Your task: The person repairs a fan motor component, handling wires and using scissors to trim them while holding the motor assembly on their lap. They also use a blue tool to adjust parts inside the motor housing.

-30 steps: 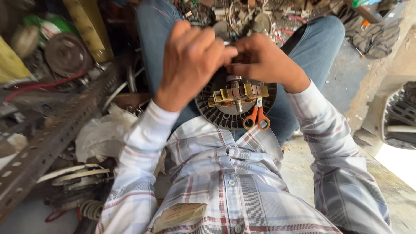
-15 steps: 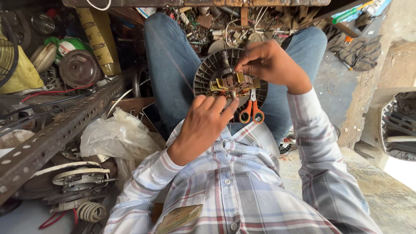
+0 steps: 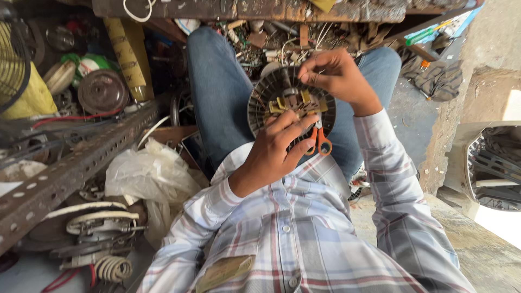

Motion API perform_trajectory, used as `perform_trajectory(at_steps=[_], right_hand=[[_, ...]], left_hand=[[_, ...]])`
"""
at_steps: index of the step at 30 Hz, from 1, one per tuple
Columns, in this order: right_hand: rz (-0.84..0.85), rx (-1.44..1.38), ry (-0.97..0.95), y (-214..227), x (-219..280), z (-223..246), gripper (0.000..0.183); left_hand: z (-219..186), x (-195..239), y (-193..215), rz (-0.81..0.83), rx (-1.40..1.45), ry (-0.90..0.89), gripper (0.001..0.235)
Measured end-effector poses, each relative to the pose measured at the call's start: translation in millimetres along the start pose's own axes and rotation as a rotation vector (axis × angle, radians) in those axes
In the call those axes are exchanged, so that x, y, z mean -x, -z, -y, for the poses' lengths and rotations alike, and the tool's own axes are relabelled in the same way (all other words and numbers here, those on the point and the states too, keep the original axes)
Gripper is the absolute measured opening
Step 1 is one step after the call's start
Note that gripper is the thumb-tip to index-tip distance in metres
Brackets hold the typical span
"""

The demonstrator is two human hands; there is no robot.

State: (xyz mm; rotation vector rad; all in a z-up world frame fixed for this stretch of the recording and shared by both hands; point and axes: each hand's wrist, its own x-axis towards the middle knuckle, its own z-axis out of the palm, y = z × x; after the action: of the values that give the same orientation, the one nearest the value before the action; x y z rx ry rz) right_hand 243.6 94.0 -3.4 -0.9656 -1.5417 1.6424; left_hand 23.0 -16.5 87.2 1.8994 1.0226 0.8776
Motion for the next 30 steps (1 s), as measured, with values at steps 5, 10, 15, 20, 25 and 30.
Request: perform_trajectory(at_steps=[5,10,15,20,25,30], right_hand=[[-0.067,-0.054,-0.026,-2,15,11,0.005],[-0.374,0.416,0.007,-18,47,36,0.011],[-0.172,0.782,0.374,-63,77,57,0.038],[-0.239,0.787,0.399,-72,85,53,0.033],[-0.247,0.77,0.333,-87,94,49,0.038],[-0.273,0.771,0.226,-103,101,52,0.054]], left_hand=[[1,4,2,-0.005,-0.053,0.014,0.035],[4,19,0,0.047,-0.094,-0.023,0.02],[2,35,8,0.19,-0.146,0.029,0.012],[-3,30,34,0.158,-0.184,-0.04,0.013],[-1,3,62,0.019,-0.407,-0.083,0.019],[25,-42,66,-0.012,-0.523,-0.147,0.017]])
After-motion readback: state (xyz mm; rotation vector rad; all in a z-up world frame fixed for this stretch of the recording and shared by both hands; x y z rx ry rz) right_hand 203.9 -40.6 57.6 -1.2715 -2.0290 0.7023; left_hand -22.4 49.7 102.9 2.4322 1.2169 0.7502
